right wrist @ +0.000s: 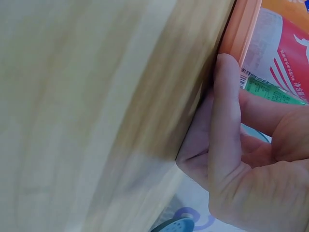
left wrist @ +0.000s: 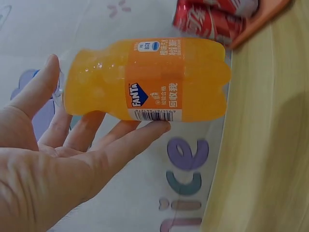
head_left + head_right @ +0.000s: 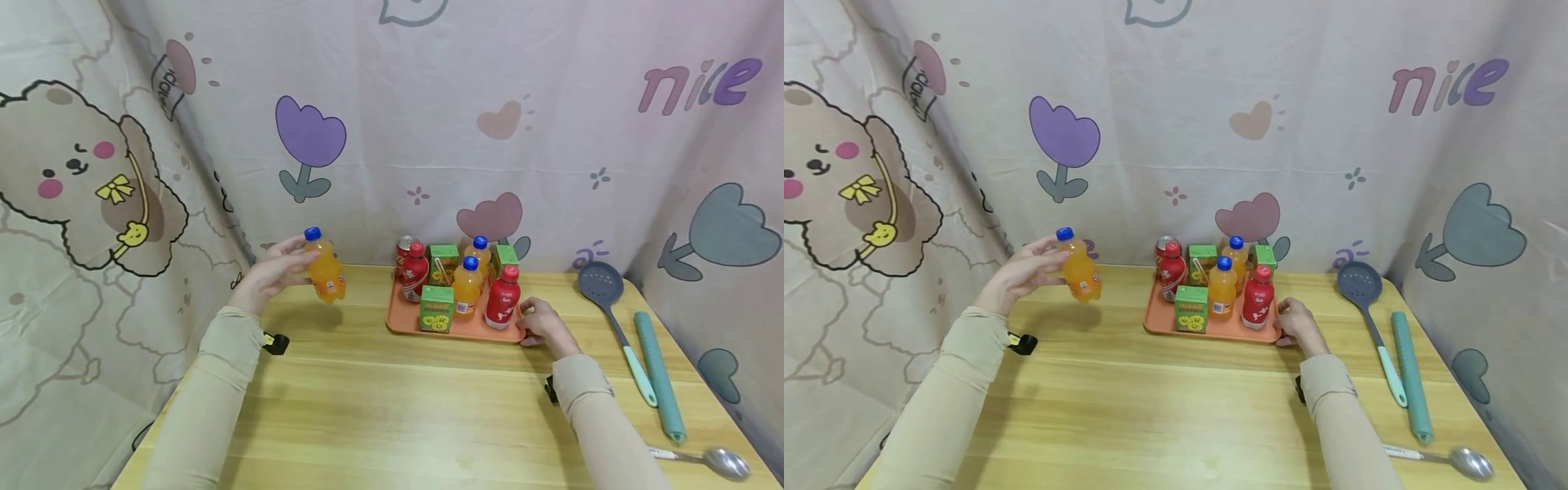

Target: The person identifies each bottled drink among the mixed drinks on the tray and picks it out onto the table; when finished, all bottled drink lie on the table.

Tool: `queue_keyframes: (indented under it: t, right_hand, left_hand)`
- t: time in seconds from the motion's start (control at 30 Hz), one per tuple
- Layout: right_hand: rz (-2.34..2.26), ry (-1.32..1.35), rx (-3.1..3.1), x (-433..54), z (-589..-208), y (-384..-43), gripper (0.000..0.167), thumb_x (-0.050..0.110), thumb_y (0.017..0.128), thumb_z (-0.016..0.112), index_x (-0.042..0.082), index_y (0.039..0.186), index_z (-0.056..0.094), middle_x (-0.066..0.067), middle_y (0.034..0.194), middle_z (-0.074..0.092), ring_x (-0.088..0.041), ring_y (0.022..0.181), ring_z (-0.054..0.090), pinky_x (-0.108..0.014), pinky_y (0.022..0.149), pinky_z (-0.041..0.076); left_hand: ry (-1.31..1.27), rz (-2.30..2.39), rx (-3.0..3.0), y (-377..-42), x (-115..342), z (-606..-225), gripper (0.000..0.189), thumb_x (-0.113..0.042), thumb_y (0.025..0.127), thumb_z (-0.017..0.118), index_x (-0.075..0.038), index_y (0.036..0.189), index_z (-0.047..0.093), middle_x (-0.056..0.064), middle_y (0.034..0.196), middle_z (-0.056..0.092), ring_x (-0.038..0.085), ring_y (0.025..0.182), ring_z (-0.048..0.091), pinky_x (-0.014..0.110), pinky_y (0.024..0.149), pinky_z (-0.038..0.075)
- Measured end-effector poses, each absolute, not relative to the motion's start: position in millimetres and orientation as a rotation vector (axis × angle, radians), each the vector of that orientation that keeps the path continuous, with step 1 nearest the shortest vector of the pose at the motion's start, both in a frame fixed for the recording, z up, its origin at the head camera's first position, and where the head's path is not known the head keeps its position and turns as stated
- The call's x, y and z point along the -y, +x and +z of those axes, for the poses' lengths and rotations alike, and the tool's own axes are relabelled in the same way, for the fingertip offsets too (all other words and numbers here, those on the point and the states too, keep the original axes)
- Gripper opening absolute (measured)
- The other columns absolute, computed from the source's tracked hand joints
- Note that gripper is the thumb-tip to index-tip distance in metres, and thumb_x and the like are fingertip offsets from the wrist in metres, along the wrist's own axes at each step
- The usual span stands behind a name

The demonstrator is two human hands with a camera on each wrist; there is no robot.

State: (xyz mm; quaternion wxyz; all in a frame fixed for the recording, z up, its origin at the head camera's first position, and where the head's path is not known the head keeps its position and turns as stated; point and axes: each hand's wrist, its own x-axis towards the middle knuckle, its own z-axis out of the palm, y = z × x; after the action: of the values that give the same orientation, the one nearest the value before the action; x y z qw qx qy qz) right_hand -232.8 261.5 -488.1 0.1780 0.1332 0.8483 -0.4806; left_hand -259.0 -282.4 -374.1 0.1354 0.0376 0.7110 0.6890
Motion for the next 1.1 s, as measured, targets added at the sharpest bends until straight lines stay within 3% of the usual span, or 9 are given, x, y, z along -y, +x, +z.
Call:
queue_keyframes:
  t: [0.1,0.17,0.27,0.37,0.5,0.63,0.8,0.9,1.1]
  right_hand:
    - [-1.358,0.375,-2.399,-263,-489,-231,0.039,0.002,0.105,0.054,-0.004,0.140,0.038,-0.018,0.100,0.052,-0.017,0.070,0.065,-0.033,0.064,0.066]
    - [-1.366,0.364,-2.396,-264,-490,-230,0.038,0.002,0.105,0.054,-0.004,0.139,0.038,-0.016,0.097,0.053,-0.017,0.070,0.064,-0.033,0.063,0.065]
    - [-1.383,0.348,-2.394,-266,-491,-227,0.035,0.001,0.105,0.053,-0.005,0.137,0.038,-0.014,0.092,0.053,-0.016,0.069,0.063,-0.032,0.062,0.065]
    - [-1.394,0.350,-2.402,-267,-492,-225,0.034,0.001,0.105,0.053,-0.005,0.136,0.038,-0.012,0.089,0.053,-0.016,0.068,0.062,-0.032,0.060,0.064]
    - [-1.408,0.344,-2.407,-267,-491,-224,0.034,0.001,0.106,0.053,-0.005,0.136,0.039,-0.011,0.087,0.054,-0.015,0.067,0.062,-0.031,0.059,0.064]
    - [-1.413,0.329,-2.405,-265,-490,-226,0.034,0.001,0.106,0.052,-0.005,0.136,0.039,-0.011,0.087,0.054,-0.015,0.068,0.063,-0.031,0.059,0.064]
    - [-1.407,0.328,-2.407,-264,-489,-228,0.034,0.001,0.106,0.052,-0.005,0.137,0.039,-0.011,0.086,0.055,-0.016,0.068,0.063,-0.031,0.060,0.064]
    - [-1.405,0.325,-2.406,-263,-488,-229,0.035,0.001,0.106,0.052,-0.005,0.138,0.039,-0.012,0.088,0.055,-0.016,0.069,0.063,-0.032,0.061,0.064]
    - [-1.383,0.331,-2.413,-260,-488,-231,0.039,0.002,0.106,0.051,-0.004,0.142,0.038,-0.016,0.097,0.054,-0.016,0.072,0.065,-0.032,0.062,0.065]
  left_hand:
    - [0.084,1.989,-2.084,-264,292,-376,0.064,-0.021,0.105,0.066,-0.019,0.162,0.037,0.015,0.170,0.034,0.028,0.138,0.055,0.070,0.120,0.038]
    - [0.076,1.989,-2.098,-266,297,-378,0.065,-0.022,0.105,0.066,-0.019,0.163,0.037,0.011,0.168,0.038,0.022,0.131,0.059,0.070,0.122,0.036]
    - [0.047,2.023,-2.106,-271,304,-382,0.062,-0.021,0.104,0.067,-0.019,0.160,0.040,0.000,0.151,0.053,0.011,0.117,0.065,0.070,0.123,0.035]
    - [0.017,2.052,-2.110,-277,307,-384,0.064,-0.022,0.103,0.070,-0.021,0.160,0.041,-0.009,0.137,0.059,0.008,0.112,0.066,0.068,0.125,0.033]
    - [-0.076,2.083,-2.137,-282,310,-389,0.067,-0.025,0.101,0.073,-0.023,0.160,0.041,-0.001,0.150,0.056,0.008,0.113,0.063,0.060,0.127,0.036]
    - [-0.186,2.133,-2.152,-285,313,-396,0.075,-0.025,0.101,0.073,-0.024,0.164,0.034,0.008,0.171,0.037,0.010,0.120,0.058,0.054,0.127,0.037]
    - [-0.280,2.187,-2.120,-289,320,-402,0.088,-0.023,0.101,0.072,-0.025,0.170,0.019,0.004,0.178,0.022,0.023,0.150,0.044,0.050,0.130,0.035]
    - [-0.351,2.214,-2.122,-292,324,-407,0.086,-0.021,0.101,0.072,-0.026,0.170,0.021,0.001,0.178,0.020,0.024,0.161,0.033,0.048,0.131,0.033]
    - [-0.452,2.204,-2.222,-292,332,-423,0.080,-0.024,0.101,0.072,-0.027,0.168,0.028,0.000,0.178,0.018,0.024,0.164,0.024,0.050,0.132,0.031]
